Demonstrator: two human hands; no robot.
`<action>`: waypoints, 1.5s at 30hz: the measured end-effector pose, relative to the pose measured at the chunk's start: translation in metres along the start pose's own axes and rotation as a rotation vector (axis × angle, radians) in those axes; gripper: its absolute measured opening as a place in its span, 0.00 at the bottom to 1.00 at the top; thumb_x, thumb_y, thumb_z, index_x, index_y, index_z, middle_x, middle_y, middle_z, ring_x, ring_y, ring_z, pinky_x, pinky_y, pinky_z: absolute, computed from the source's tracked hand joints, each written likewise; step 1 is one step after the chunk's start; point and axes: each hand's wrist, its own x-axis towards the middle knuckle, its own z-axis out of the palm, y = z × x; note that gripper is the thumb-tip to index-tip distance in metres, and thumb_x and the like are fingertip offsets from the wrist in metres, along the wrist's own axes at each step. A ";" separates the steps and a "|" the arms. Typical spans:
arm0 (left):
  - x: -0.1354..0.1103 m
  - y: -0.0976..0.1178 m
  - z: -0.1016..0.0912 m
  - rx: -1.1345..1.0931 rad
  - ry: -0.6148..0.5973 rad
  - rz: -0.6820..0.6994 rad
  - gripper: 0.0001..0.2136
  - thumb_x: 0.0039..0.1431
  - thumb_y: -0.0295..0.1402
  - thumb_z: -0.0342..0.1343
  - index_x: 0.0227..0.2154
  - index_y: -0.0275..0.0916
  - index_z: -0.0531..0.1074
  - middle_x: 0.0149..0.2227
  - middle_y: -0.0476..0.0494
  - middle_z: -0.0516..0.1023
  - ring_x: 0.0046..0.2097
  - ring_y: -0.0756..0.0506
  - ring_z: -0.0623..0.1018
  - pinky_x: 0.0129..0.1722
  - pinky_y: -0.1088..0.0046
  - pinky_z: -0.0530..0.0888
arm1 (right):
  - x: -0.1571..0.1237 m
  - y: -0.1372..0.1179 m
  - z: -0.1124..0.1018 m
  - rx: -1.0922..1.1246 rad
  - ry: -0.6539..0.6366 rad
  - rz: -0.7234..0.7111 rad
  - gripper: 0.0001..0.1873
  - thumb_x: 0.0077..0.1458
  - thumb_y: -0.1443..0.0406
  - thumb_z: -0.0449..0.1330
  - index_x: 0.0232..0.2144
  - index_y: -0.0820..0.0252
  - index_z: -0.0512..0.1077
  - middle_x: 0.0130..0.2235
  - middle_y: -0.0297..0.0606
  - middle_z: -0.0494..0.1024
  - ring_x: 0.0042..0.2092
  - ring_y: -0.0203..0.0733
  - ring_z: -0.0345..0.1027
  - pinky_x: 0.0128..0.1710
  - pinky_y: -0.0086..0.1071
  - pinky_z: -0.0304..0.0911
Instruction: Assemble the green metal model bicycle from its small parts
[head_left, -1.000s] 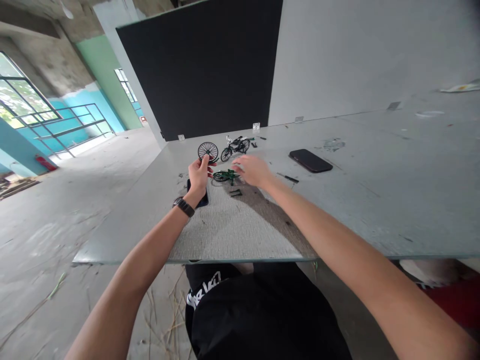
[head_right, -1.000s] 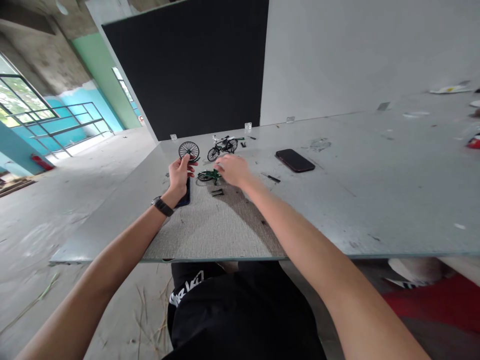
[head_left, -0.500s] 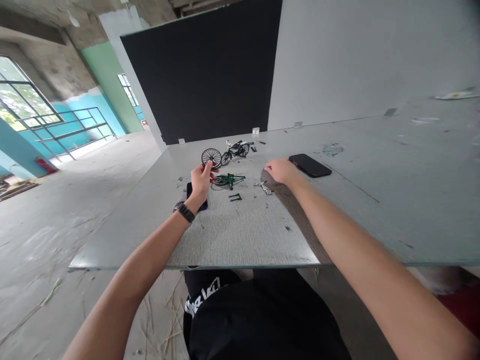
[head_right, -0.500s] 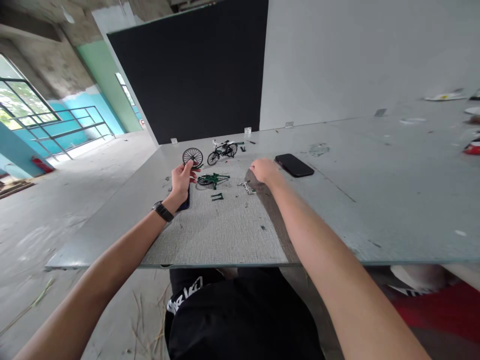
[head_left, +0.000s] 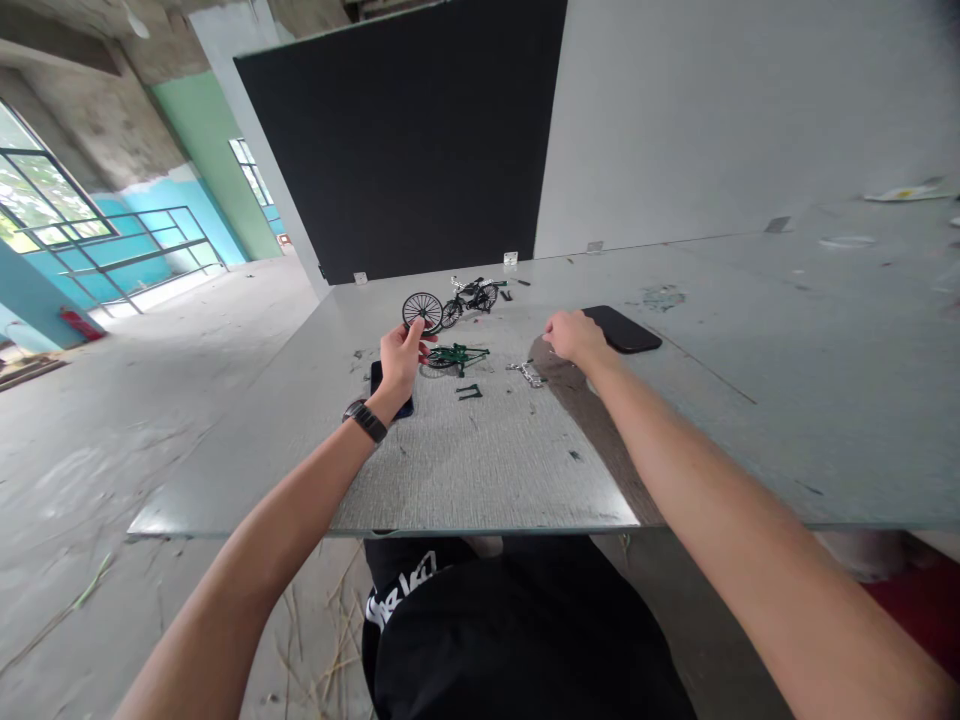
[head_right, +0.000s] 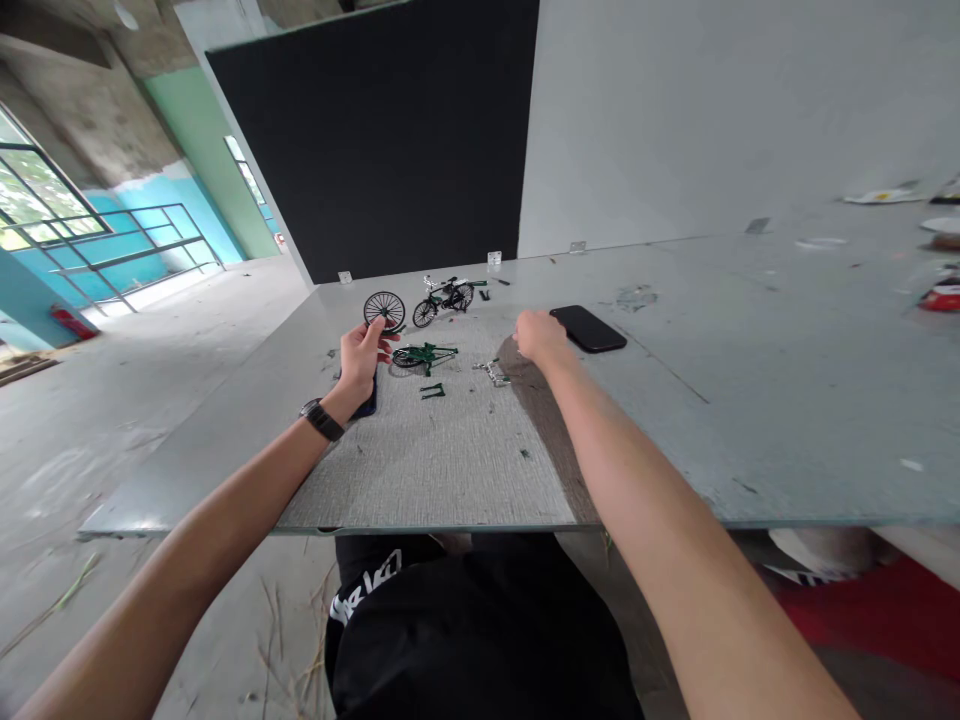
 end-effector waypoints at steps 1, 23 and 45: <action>0.000 0.000 0.000 0.000 0.000 -0.002 0.14 0.64 0.41 0.58 0.32 0.34 0.75 0.27 0.43 0.79 0.22 0.55 0.69 0.19 0.80 0.66 | 0.000 0.000 -0.001 -0.016 -0.018 0.012 0.17 0.64 0.60 0.58 0.51 0.61 0.78 0.51 0.57 0.79 0.51 0.57 0.74 0.47 0.43 0.67; -0.004 0.000 0.002 -0.019 -0.032 -0.031 0.13 0.64 0.41 0.59 0.33 0.34 0.76 0.28 0.42 0.80 0.21 0.54 0.69 0.19 0.80 0.64 | -0.086 0.027 -0.019 0.180 0.187 -0.462 0.16 0.67 0.64 0.52 0.42 0.59 0.81 0.44 0.46 0.82 0.45 0.49 0.76 0.46 0.38 0.67; -0.005 -0.006 0.002 -0.013 -0.055 -0.018 0.14 0.63 0.43 0.60 0.33 0.35 0.77 0.28 0.41 0.80 0.21 0.54 0.69 0.19 0.80 0.64 | -0.088 0.028 -0.010 0.058 0.019 -0.562 0.18 0.67 0.66 0.51 0.42 0.59 0.82 0.40 0.47 0.82 0.44 0.48 0.76 0.45 0.35 0.68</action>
